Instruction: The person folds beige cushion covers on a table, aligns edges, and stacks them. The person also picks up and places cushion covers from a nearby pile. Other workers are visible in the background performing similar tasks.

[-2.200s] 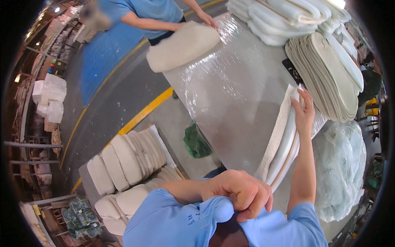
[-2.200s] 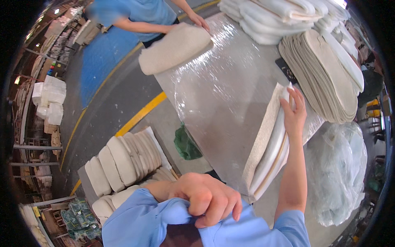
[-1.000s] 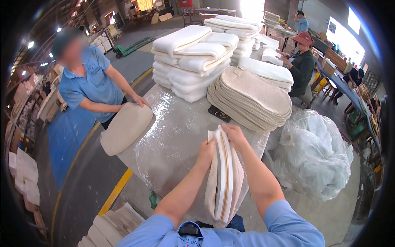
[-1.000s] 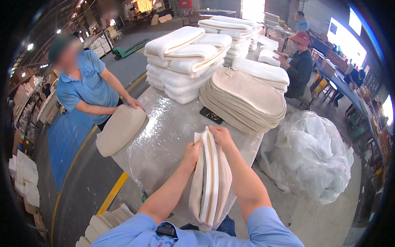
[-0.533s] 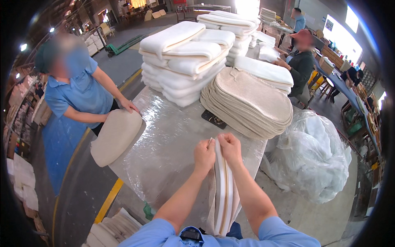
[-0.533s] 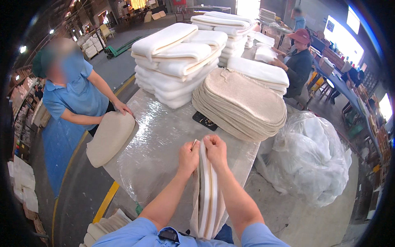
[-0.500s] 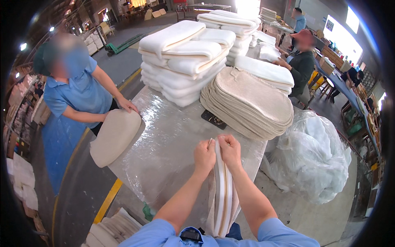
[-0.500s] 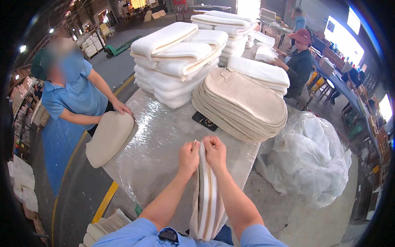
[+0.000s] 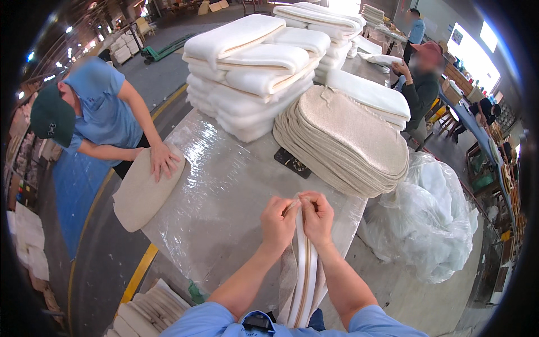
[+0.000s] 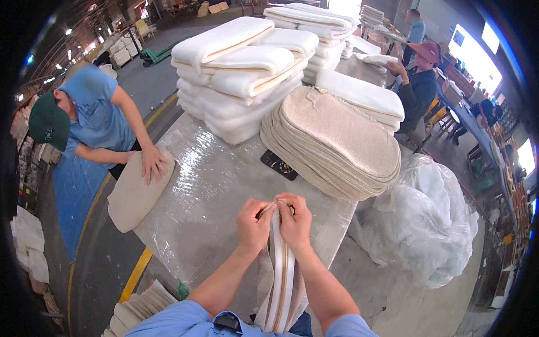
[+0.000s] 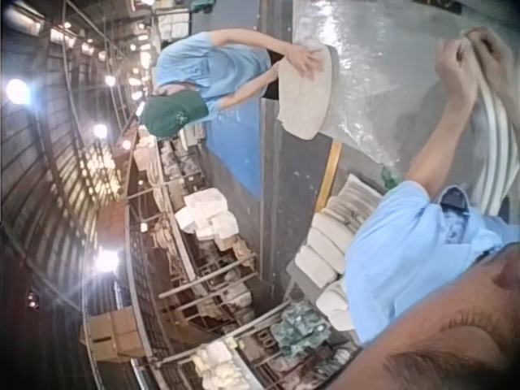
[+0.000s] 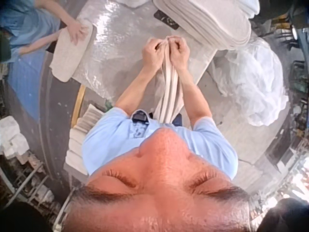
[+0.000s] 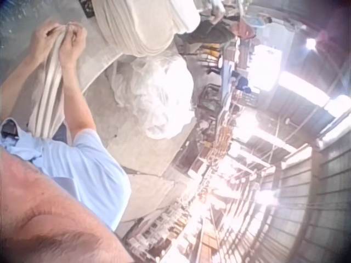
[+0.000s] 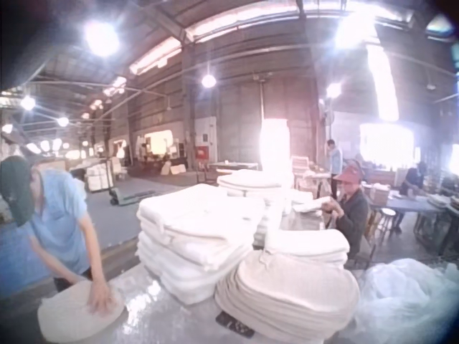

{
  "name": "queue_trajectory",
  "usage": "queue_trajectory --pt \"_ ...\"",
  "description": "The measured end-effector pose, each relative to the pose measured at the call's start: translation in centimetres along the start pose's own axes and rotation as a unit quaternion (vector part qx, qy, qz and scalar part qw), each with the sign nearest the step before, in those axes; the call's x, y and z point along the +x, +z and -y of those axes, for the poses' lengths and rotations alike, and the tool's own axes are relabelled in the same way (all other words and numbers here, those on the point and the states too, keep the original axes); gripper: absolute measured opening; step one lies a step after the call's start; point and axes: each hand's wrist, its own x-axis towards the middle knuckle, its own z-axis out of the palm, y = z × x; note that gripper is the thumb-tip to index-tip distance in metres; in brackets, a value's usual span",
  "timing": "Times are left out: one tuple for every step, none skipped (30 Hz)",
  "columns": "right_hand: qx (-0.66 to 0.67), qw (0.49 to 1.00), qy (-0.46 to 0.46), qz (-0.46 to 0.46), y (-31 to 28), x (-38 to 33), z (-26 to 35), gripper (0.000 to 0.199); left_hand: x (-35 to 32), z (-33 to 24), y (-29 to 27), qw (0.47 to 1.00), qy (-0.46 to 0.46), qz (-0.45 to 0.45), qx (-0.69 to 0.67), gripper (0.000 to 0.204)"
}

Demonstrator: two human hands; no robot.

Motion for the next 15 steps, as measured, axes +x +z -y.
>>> queue_trajectory --pt "-0.04 0.998 -0.018 0.048 -0.3 0.8 0.8 0.011 0.0 0.1 -0.4 1.0 -0.016 -0.007 -0.017 0.011" --pt "-0.083 0.992 -0.036 0.093 -0.8 1.6 1.5 0.015 0.0 0.3 -0.7 0.999 -0.024 -0.014 -0.022 0.011" --pt "-0.075 0.987 -0.016 0.143 -1.2 2.5 2.1 0.018 0.0 0.5 -1.0 0.999 -0.032 -0.021 -0.026 0.012" --pt "-0.071 0.979 0.003 0.191 -1.8 3.4 2.7 0.02 -0.1 0.5 -1.1 0.998 -0.039 -0.028 -0.035 0.013" --pt "-0.069 0.969 0.026 0.237 -2.5 4.2 2.9 0.023 0.0 -0.1 -1.1 0.999 -0.023 -0.023 -0.02 0.014" --pt "-0.08 0.96 0.02 0.269 -3.1 5.2 3.2 0.022 0.1 -0.7 -1.1 1.0 -0.007 -0.018 -0.006 0.014" --pt "-0.09 0.949 0.012 0.302 -3.4 6.2 3.5 0.021 0.2 -1.2 -1.4 1.0 0.011 -0.016 0.011 0.015" --pt "-0.099 0.937 0.003 0.335 -3.7 6.6 3.8 0.02 0.1 -1.1 -1.5 1.0 0.004 0.0 -0.005 0.014" --pt "-0.117 0.936 0.003 0.333 -3.9 6.6 4.2 0.019 0.1 -0.8 -1.6 1.0 -0.001 0.017 -0.022 0.013" --pt "-0.134 0.933 0.002 0.335 -4.0 6.6 4.3 0.018 -0.1 -0.3 -1.6 0.999 -0.009 0.03 -0.038 0.013" --pt "-0.151 0.93 0.001 0.336 -4.2 6.5 4.4 0.017 -0.3 0.2 -1.6 0.984 -0.087 0.015 -0.154 0.014" --pt "-0.149 0.95 -0.004 0.274 -4.4 5.7 4.2 0.016 -0.6 0.7 -1.6 0.95 -0.162 0.002 -0.268 0.016" --pt "-0.149 0.966 -0.009 0.212 -4.5 4.1 3.9 0.016 -0.9 1.5 -1.6 0.895 -0.235 -0.009 -0.379 0.02" --pt "-0.147 0.978 -0.013 0.147 -4.4 2.7 3.5 0.015 -1.3 3.0 -1.6 0.9 -0.253 0.006 -0.355 0.024" --pt "-0.142 0.985 -0.022 0.1 -3.5 1.6 5.0 0.012 -1.8 5.4 -2.2 0.905 -0.272 0.012 -0.326 0.029"
